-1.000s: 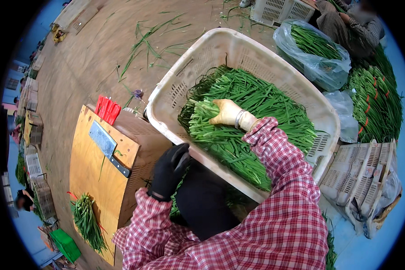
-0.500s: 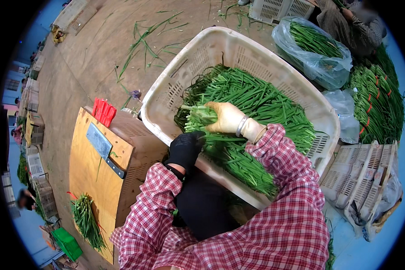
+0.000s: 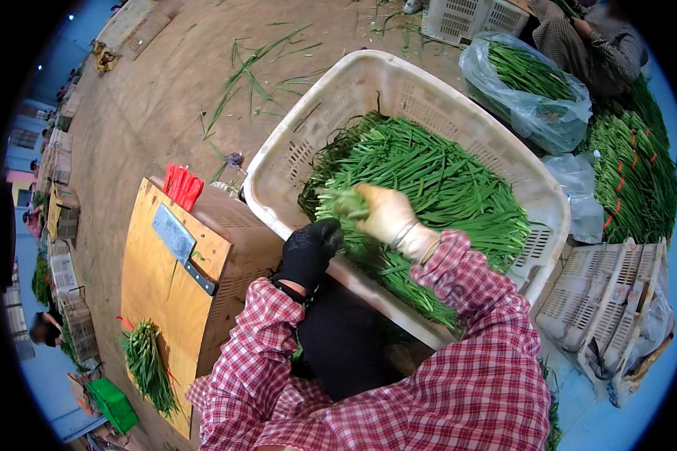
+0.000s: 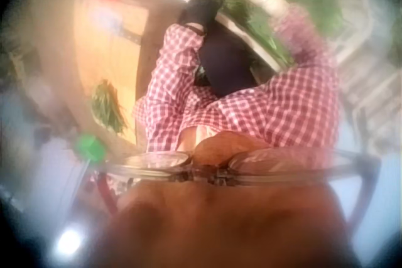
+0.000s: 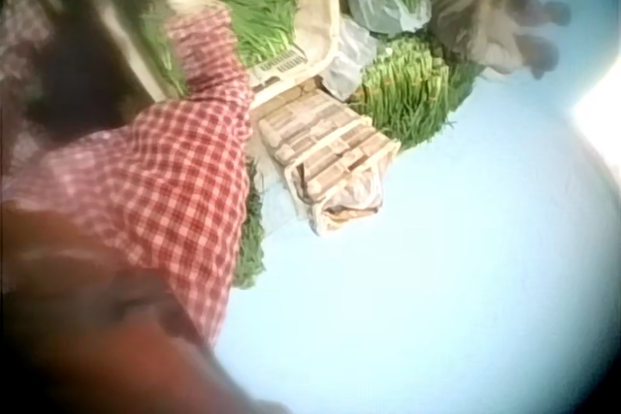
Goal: The person gathers green onions from a basket, aligns them into a bundle, and secures them with a red rubber band. They then trim the root ends with a knife and place the finished bundle on the table.
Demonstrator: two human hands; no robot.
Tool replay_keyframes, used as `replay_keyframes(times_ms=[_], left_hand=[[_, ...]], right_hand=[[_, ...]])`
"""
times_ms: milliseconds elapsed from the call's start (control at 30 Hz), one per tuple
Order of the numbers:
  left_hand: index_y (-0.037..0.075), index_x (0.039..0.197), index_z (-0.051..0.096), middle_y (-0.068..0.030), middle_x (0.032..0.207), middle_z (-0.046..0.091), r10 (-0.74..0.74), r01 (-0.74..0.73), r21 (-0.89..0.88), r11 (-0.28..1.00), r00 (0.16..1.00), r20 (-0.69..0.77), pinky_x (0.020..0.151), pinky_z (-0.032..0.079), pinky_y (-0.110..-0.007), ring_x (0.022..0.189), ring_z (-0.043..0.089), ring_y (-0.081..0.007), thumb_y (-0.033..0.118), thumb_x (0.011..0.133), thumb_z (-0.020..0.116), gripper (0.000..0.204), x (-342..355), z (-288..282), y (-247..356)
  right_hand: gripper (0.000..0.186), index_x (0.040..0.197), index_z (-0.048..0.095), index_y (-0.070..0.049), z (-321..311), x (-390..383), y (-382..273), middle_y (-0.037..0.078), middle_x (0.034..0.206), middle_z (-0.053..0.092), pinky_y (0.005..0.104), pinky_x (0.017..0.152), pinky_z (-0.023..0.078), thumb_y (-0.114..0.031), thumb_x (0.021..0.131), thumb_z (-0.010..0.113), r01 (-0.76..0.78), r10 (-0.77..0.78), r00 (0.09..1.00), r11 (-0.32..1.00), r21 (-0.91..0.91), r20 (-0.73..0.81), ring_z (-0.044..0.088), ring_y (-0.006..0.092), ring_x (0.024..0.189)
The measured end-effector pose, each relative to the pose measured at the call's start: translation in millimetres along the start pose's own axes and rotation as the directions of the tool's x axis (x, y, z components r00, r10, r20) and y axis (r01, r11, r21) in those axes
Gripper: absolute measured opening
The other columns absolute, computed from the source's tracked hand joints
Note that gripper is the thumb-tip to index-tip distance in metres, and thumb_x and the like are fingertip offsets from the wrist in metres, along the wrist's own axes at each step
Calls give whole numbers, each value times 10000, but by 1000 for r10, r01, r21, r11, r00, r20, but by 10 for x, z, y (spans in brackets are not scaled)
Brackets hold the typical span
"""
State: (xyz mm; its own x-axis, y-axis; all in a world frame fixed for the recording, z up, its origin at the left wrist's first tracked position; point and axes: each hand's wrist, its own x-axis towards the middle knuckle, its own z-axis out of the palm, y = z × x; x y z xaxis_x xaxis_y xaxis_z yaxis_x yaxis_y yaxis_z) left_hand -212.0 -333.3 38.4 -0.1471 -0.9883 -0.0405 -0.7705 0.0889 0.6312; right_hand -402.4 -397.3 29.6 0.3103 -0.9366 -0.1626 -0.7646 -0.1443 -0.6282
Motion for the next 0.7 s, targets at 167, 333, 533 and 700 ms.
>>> replay_keyframes(times_ms=[167, 333, 533, 700], left_hand=[[58, 1069, 694, -95, 831, 698, -51, 60, -213, 975, 997, 50, 630, 503, -347, 674, 647, -229, 198, 944, 629, 199, -155, -175, -98], [9, 1073, 679, 12, 805, 644, -257, 333, -571, 750, 943, 213, 563, 456, -235, 629, 547, -48, 107, 960, 610, 165, -304, -128, -209], [-11, 1165, 656, -79, 900, 708, -246, 317, -768, 557, 946, 212, 666, 527, -291, 749, 655, -123, 182, 937, 637, 300, -598, -569, -57], [-17, 1275, 565, -58, 1014, 675, 39, 159, -860, 485, 978, 203, 695, 510, -247, 814, 623, -111, 185, 988, 580, 351, -905, -890, 49]], right_hand=[[488, 1162, 613, -57, -666, -174, -66, 85, 994, 715, 284, 783, 578, -144, 729, 819, 209, -76, 940, 899, 384, -333, 698, 142, 879], [501, 1185, 593, -12, -1253, -699, -325, 95, 1055, 711, 284, 853, 549, -92, 745, 819, 277, -36, 849, 880, 386, -527, 678, 145, 919], [529, 1247, 569, -6, -1548, -1068, -657, 68, 1069, 692, 283, 898, 541, 54, 757, 758, 426, -104, 755, 828, 364, -647, 653, 126, 942], [425, 1201, 556, -23, -1576, -1290, -1251, 91, 1082, 675, 289, 765, 566, 23, 803, 697, 637, -388, 770, 429, 640, -507, 655, 160, 899]])
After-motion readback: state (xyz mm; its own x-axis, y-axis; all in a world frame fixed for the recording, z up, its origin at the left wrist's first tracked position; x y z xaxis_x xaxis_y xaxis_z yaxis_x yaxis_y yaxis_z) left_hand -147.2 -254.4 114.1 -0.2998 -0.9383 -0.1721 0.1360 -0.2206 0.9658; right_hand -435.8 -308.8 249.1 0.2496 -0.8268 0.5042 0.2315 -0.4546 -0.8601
